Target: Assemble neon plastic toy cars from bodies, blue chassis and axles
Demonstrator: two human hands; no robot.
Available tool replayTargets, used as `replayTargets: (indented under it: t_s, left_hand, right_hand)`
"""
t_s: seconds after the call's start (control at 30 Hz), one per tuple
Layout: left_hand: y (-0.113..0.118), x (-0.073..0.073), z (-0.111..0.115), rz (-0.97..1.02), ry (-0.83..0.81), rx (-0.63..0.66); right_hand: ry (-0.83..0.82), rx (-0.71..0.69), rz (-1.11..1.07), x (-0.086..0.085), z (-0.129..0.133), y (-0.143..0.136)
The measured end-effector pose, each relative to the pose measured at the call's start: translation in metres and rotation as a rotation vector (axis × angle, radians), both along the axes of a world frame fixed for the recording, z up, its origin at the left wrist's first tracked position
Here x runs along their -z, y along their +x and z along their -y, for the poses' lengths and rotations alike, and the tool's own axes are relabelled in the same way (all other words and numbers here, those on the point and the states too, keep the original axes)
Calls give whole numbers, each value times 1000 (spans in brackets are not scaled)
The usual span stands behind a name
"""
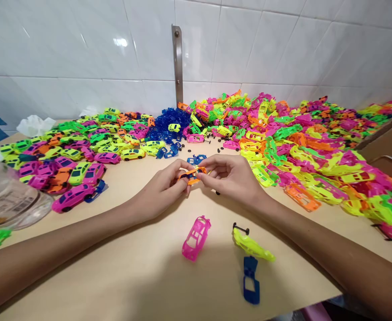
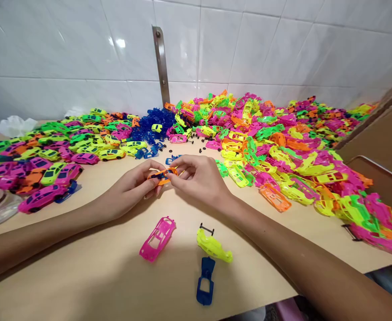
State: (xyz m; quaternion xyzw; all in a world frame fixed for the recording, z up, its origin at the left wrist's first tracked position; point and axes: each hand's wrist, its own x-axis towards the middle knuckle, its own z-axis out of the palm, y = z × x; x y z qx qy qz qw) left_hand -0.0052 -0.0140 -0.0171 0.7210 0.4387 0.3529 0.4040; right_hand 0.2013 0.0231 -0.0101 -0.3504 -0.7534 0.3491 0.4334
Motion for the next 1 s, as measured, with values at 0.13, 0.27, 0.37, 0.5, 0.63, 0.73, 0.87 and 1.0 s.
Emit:
replayTargets:
  t_s: [0.13,0.27,0.37,0.5,0.63,0.73,0.87,1.0]
  left_hand:
    - [1,-3,1,23,-46,43]
    - [3,-6,2,110,-113,119]
    - [4,-7,1,181,-151,173]
    - [5,-10,0,226,-169,196]
    - [3,-14,1,227,-176,184]
    - [1,-13,-2,233,-165,178]
    - [-3,-7,-8,307,-193,155]
    - [-6,-5,-13,455,-239,50]
  right_hand:
    - [281,96,81,-1,4,3]
    - [480,128,113,-1,6,4]
    - [568,169,92,0,6,4]
    - [646,132,176,3,5,6]
    - [685,125,251,4,4,8]
    - [748,133,323,2,5,9]
    - [955,161,445,-1,2,12]
    - [1239,138,504,-5,-2,15]
